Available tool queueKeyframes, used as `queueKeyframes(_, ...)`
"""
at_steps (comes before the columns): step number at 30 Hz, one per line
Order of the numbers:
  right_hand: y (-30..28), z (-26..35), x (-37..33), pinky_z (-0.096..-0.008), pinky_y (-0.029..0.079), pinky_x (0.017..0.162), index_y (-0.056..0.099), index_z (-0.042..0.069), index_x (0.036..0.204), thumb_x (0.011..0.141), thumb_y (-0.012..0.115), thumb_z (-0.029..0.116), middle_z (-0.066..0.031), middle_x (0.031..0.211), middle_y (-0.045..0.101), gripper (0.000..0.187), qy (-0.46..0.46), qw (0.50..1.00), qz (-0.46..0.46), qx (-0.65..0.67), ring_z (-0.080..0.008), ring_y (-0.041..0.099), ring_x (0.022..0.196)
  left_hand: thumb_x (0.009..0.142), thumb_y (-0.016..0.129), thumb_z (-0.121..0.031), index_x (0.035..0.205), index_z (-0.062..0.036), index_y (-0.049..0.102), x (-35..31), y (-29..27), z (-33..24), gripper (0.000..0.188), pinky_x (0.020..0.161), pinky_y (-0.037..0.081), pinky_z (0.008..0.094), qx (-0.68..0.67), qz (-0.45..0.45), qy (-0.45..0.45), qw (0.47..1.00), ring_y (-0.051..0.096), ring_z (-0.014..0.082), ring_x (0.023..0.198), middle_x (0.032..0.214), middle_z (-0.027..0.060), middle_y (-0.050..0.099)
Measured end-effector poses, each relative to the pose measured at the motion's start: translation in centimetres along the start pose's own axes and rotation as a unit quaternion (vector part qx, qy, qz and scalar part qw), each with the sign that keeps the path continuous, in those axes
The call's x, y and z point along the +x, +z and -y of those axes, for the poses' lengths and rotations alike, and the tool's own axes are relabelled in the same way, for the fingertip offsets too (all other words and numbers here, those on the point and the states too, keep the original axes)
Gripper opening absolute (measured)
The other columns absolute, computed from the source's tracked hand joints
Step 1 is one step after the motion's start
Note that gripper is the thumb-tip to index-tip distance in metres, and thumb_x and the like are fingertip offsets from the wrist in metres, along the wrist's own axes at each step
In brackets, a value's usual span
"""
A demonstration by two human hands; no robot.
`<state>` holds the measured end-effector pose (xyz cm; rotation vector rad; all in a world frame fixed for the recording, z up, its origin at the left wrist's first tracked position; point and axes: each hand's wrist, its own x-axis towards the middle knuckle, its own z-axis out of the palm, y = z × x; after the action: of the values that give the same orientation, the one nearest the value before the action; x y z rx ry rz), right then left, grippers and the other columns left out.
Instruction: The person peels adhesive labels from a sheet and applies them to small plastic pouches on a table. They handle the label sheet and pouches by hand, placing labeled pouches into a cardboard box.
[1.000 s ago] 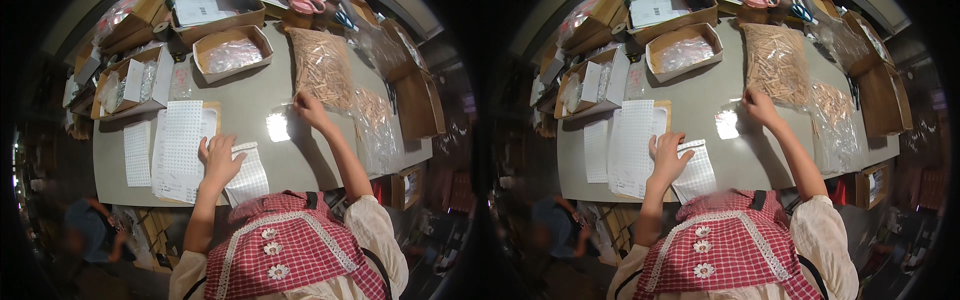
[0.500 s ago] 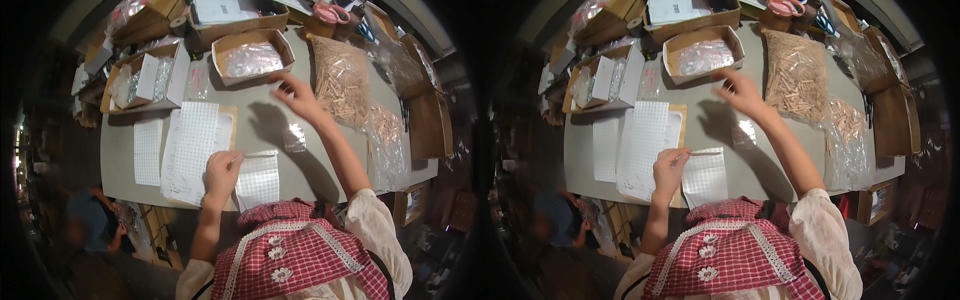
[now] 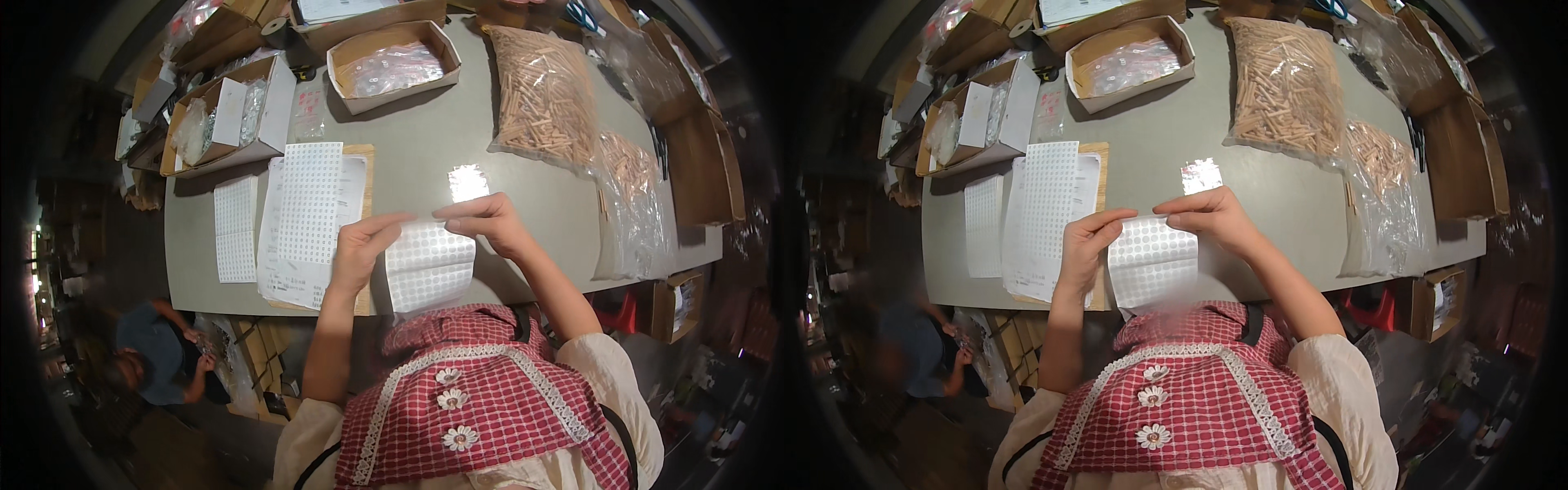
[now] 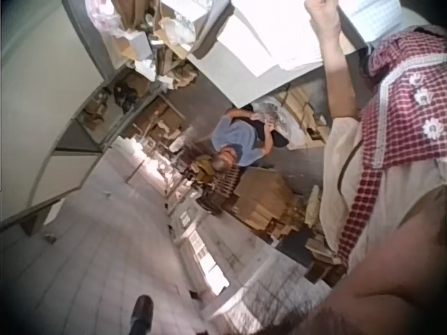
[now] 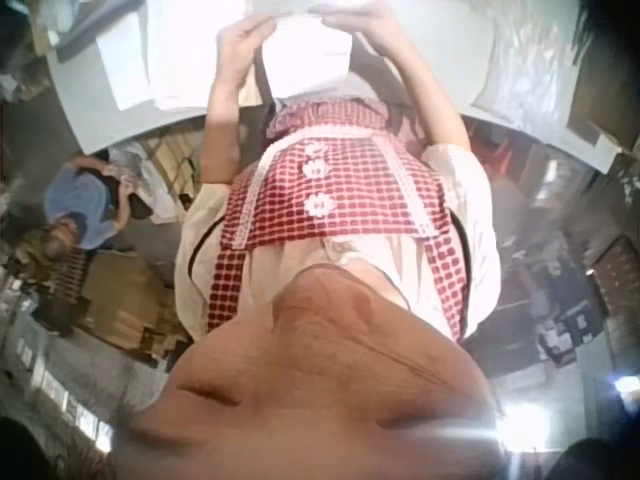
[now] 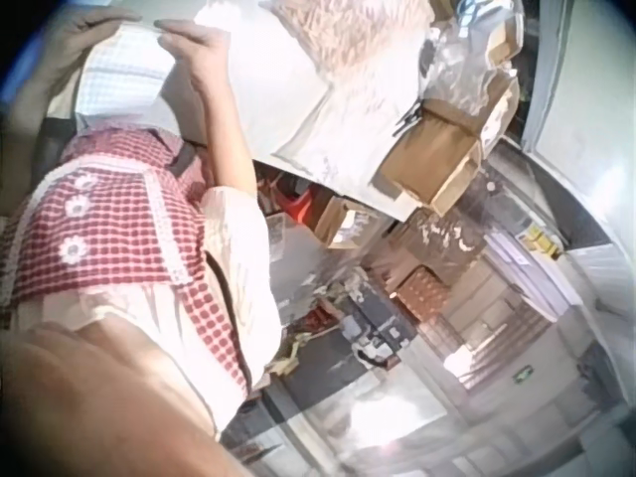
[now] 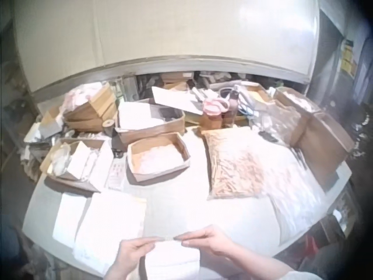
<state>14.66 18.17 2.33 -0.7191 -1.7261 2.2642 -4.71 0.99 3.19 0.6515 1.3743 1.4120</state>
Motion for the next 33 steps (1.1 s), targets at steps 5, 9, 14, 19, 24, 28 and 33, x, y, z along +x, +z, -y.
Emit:
queueKeyframes(5,-0.4,-0.7,-2.5,-0.027,0.055,0.083,0.077,-0.002,0.111,0.09,0.063,-0.004,-0.0087,0.105,0.078,0.026,-0.032,0.997,-0.014,-0.064,-0.0131,0.07,0.092,0.095,0.067,-0.007,0.12,0.0037,0.073,-0.6,0.5,0.9,0.027,0.073,0.044,0.0184,-0.045,0.032,-0.01,0.998,0.059,0.005,0.082,0.091,0.0002,0.069)
queueKeyframes(9,0.3,-0.3,-4.5,-0.0288,0.055,0.085,0.076,-0.003,0.113,0.083,0.06,-0.007,-0.011,0.107,0.077,0.034,-0.157,0.971,-0.019,-0.181,-0.0159,0.07,0.096,0.094,0.071,-0.009,0.117,0.0027,0.074,-1.0,2.5,0.2,0.026,0.06,0.032,0.0172,-0.05,0.03,-0.056,0.997,0.046,0.001,0.068,0.078,-0.0069,0.06)
queueKeyframes(14,0.6,0.0,-6.0,-0.029,0.055,0.085,0.074,-0.001,0.116,0.089,0.063,-0.002,-0.0114,0.106,0.076,0.03,-0.13,0.979,-0.028,-0.157,-0.0142,0.07,0.097,0.093,0.075,-0.009,0.108,0.0016,0.076,-1.5,2.7,1.6,0.019,0.058,0.035,0.0175,0.092,-0.019,-0.03,0.995,0.048,0.0012,0.064,0.076,-0.0066,0.062)
queueKeyframes(19,1.8,1.8,-6.5,-0.0274,0.055,0.079,0.074,0.001,0.114,0.094,0.073,0.013,-0.0098,0.095,0.075,0.023,0.002,0.996,-0.043,-0.083,-0.0101,0.069,0.088,0.093,0.075,-0.009,0.104,0.0014,0.077,-2.2,3.9,2.0,0.015,0.062,0.043,0.0175,0.132,-0.003,0.012,0.991,0.056,0.0012,0.07,0.083,-0.0013,0.071)
queueKeyframes(24,2.2,0.6,-6.7,-0.0271,0.054,0.075,0.075,0.001,0.111,0.094,0.073,0.016,-0.0072,0.085,0.073,0.023,-0.077,0.977,-0.059,-0.19,-0.0088,0.066,0.081,0.094,0.075,-0.01,0.103,0.0021,0.076,-2.6,3.9,2.2,0.015,0.065,0.046,0.019,0.075,0.008,0.013,0.997,0.06,0.0035,0.073,0.085,0.0001,0.072)
queueKeyframes(28,2.1,-0.5,-7.1,-0.0296,0.055,0.074,0.072,0.001,0.113,0.095,0.072,0.016,-0.0093,0.089,0.072,0.024,-0.088,0.974,-0.052,-0.2,-0.0136,0.067,0.08,0.093,0.075,-0.011,0.101,0.0023,0.077,-2.9,4.5,3.7,0.016,0.064,0.046,0.0208,-0.007,-0.009,0.008,1.0,0.06,0.0036,0.074,0.081,-0.0006,0.071)
queueKeyframes(33,2.9,-0.1,-6.7,-0.0399,0.054,0.075,0.064,0.002,0.107,0.092,0.07,0.013,-0.0141,0.096,0.067,0.02,-0.185,0.908,-0.078,-0.369,-0.03,0.067,0.086,0.096,0.075,-0.016,0.098,0.0025,0.076,-2.6,4.8,4.5,0.018,0.059,0.041,0.0191,0.127,-0.027,0.038,0.991,0.053,0.001,0.068,0.075,-0.0047,0.066)
